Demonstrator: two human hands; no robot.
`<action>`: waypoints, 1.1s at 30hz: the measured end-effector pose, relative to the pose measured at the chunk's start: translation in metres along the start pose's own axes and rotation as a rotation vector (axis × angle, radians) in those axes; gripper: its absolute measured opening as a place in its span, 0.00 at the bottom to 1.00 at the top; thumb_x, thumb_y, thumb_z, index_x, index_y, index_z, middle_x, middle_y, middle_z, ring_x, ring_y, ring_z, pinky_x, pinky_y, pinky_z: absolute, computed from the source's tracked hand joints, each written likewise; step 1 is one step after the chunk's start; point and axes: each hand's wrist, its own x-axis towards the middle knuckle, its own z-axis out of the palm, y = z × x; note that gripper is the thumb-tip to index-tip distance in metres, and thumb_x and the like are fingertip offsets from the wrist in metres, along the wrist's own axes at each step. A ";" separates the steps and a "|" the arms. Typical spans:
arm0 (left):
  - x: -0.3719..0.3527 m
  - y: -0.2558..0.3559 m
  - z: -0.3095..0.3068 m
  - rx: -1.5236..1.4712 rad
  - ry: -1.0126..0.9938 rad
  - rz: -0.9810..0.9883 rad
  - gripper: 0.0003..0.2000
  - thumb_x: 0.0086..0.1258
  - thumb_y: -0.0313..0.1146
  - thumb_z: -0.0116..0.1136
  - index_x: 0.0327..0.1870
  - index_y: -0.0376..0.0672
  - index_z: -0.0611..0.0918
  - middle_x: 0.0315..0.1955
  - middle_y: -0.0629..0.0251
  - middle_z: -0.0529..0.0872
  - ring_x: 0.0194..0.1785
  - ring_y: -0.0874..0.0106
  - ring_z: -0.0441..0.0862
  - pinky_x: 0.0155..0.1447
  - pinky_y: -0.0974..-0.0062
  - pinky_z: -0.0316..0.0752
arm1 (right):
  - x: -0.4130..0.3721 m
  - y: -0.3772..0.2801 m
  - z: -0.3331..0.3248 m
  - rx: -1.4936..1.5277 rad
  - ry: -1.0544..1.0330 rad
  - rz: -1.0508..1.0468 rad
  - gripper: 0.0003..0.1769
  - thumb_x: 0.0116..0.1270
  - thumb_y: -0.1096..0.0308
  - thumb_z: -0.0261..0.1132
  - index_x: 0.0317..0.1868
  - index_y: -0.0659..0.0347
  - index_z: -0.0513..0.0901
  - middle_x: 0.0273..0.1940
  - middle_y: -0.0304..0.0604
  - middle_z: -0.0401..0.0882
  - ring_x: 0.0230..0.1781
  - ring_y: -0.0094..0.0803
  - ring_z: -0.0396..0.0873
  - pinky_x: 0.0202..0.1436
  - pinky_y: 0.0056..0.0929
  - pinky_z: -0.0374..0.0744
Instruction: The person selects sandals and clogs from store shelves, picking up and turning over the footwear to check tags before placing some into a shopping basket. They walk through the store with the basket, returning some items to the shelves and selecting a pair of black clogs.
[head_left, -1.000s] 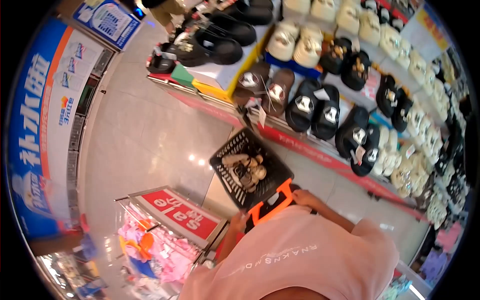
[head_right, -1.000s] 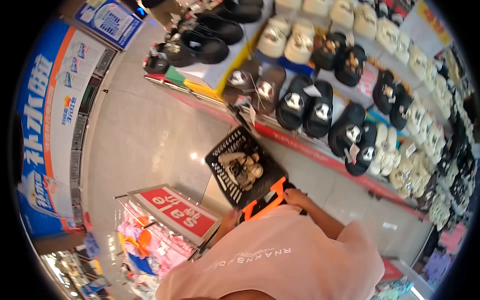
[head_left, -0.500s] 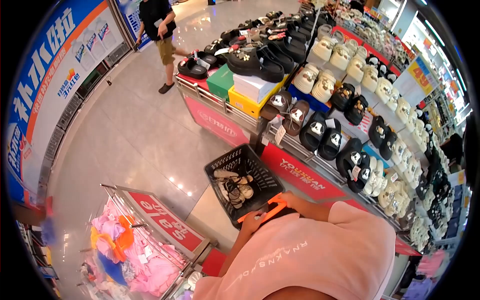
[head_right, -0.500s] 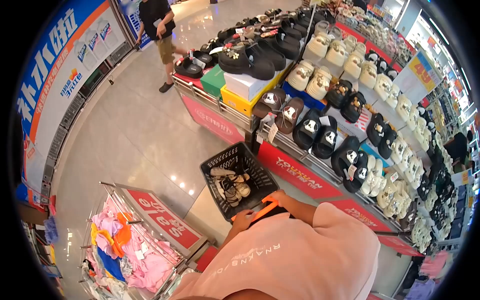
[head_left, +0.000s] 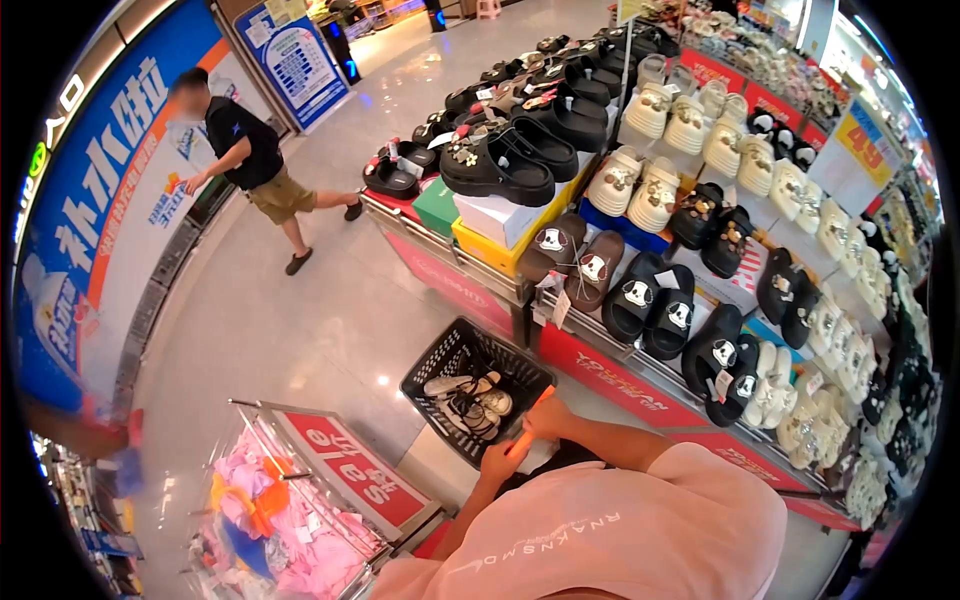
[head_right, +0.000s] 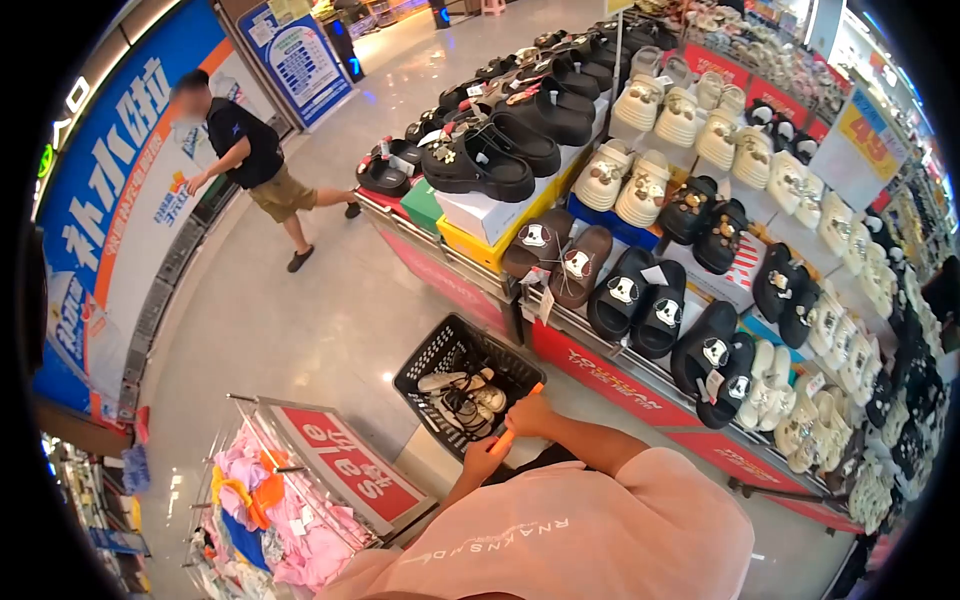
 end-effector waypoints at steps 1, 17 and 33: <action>0.006 0.006 -0.004 0.121 -0.074 -0.070 0.19 0.61 0.47 0.68 0.32 0.37 0.84 0.22 0.53 0.83 0.26 0.58 0.83 0.32 0.63 0.75 | 0.007 0.002 -0.002 0.008 -0.036 -0.022 0.21 0.66 0.53 0.53 0.26 0.55 0.86 0.26 0.45 0.85 0.28 0.47 0.84 0.38 0.50 0.78; 0.104 -0.004 -0.053 0.463 -0.049 -0.520 0.17 0.63 0.52 0.58 0.41 0.51 0.88 0.36 0.54 0.89 0.41 0.52 0.86 0.45 0.55 0.80 | 0.139 -0.007 -0.050 0.045 -0.044 -0.201 0.20 0.65 0.54 0.53 0.31 0.57 0.87 0.35 0.46 0.88 0.36 0.44 0.86 0.42 0.48 0.79; 0.178 -0.078 -0.193 0.421 0.190 -0.439 0.12 0.59 0.46 0.63 0.32 0.47 0.88 0.28 0.59 0.88 0.33 0.60 0.87 0.36 0.59 0.80 | 0.334 -0.087 -0.075 -0.195 -0.225 -0.039 0.25 0.66 0.52 0.50 0.38 0.61 0.89 0.41 0.52 0.87 0.43 0.49 0.86 0.48 0.46 0.82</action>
